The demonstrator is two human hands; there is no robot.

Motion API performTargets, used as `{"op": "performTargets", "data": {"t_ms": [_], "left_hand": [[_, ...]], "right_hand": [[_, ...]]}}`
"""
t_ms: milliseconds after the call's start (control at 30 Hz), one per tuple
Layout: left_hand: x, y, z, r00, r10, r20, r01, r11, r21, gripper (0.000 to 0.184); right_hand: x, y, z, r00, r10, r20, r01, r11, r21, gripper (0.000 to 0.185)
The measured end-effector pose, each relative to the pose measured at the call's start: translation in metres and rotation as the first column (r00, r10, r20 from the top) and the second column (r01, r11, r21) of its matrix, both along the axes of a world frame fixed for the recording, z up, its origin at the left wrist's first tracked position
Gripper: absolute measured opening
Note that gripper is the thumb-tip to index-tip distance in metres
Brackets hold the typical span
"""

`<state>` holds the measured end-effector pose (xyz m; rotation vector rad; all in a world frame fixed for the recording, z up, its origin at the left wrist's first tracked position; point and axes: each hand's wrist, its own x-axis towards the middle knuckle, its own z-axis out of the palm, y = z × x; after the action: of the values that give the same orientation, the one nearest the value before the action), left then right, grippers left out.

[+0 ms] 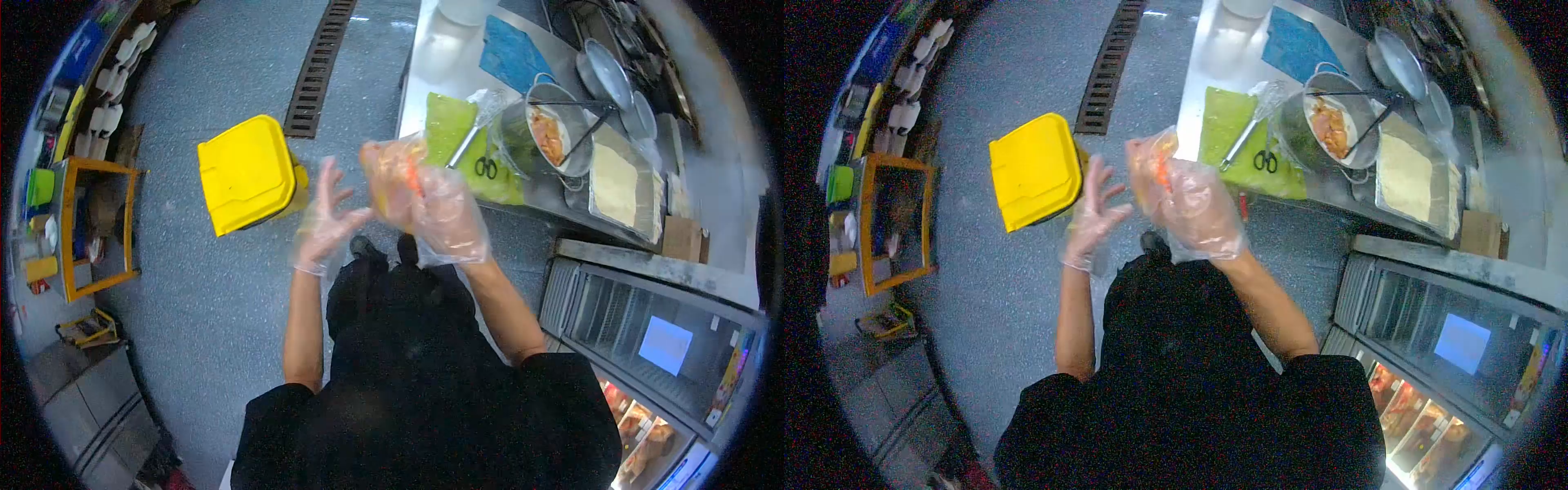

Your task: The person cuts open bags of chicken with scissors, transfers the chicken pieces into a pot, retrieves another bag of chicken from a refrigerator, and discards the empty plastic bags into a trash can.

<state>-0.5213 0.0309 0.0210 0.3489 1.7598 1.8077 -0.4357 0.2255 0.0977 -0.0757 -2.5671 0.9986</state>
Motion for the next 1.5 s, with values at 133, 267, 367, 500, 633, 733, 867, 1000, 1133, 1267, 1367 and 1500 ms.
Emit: {"op": "performTargets", "data": {"t_ms": [133,267,367,500,633,733,867,1000,1133,1267,1367,1500], "left_hand": [[0.016,0.071,-0.003,0.929,-0.346,-0.129,0.317,0.927,-0.201,0.091],[0.015,0.119,0.005,0.842,-0.539,0.031,0.534,0.84,0.098,0.089],[0.028,0.153,0.004,0.821,-0.537,-0.195,0.552,0.833,0.03,0.078],[0.039,0.199,0.022,0.83,-0.491,-0.263,0.456,0.87,-0.186,0.058],[0.054,0.252,0.025,0.788,-0.254,-0.56,0.146,0.962,-0.231,0.044],[0.046,0.278,0.017,0.741,-0.387,-0.548,0.126,0.883,-0.453,0.034],[0.039,0.294,0.031,0.659,-0.448,-0.604,0.076,0.838,-0.54,0.026],[0.038,0.313,0.023,0.865,-0.222,-0.45,0.112,0.959,-0.259,0.026],[0.042,0.334,-0.003,0.64,-0.157,-0.752,-0.083,0.959,-0.271,0.016],[0.049,0.347,-0.01,0.669,-0.199,-0.716,-0.176,0.893,-0.414,0.01],[0.04,0.35,-0.015,0.72,-0.252,-0.646,-0.146,0.856,-0.496,0.013],[0.021,0.352,-0.061,0.473,-0.286,-0.833,-0.287,0.844,-0.452,0.016]], "right_hand": [[0.016,0.018,-0.017,0.989,-0.146,-0.036,0.149,0.984,0.102,0.03],[0.031,0.06,-0.014,0.97,-0.122,0.211,0.163,0.968,-0.189,0.034],[0.044,0.081,-0.02,0.957,-0.178,0.23,0.216,0.964,-0.156,0.029],[0.052,0.118,-0.019,0.976,-0.205,0.07,0.214,0.962,-0.167,0.022],[0.059,0.165,-0.038,0.979,-0.177,0.096,0.185,0.98,-0.073,0.021],[0.064,0.187,-0.039,0.943,-0.228,0.242,0.29,0.921,-0.262,0.02],[0.064,0.229,-0.015,0.974,-0.225,-0.013,0.215,0.944,-0.25,0.015],[0.056,0.264,-0.03,0.968,-0.225,0.113,0.236,0.967,-0.095,0.019],[0.051,0.282,-0.049,0.998,-0.07,-0.003,0.069,0.987,-0.148,0.017],[0.037,0.278,-0.068,0.999,0.03,0.018,-0.025,0.969,-0.244,0.019],[0.025,0.284,-0.081,0.985,0.043,0.166,-0.06,0.993,0.102,0.018],[0.03,0.292,-0.079,0.987,0.042,0.154,-0.039,0.999,-0.019,0.014]]}}
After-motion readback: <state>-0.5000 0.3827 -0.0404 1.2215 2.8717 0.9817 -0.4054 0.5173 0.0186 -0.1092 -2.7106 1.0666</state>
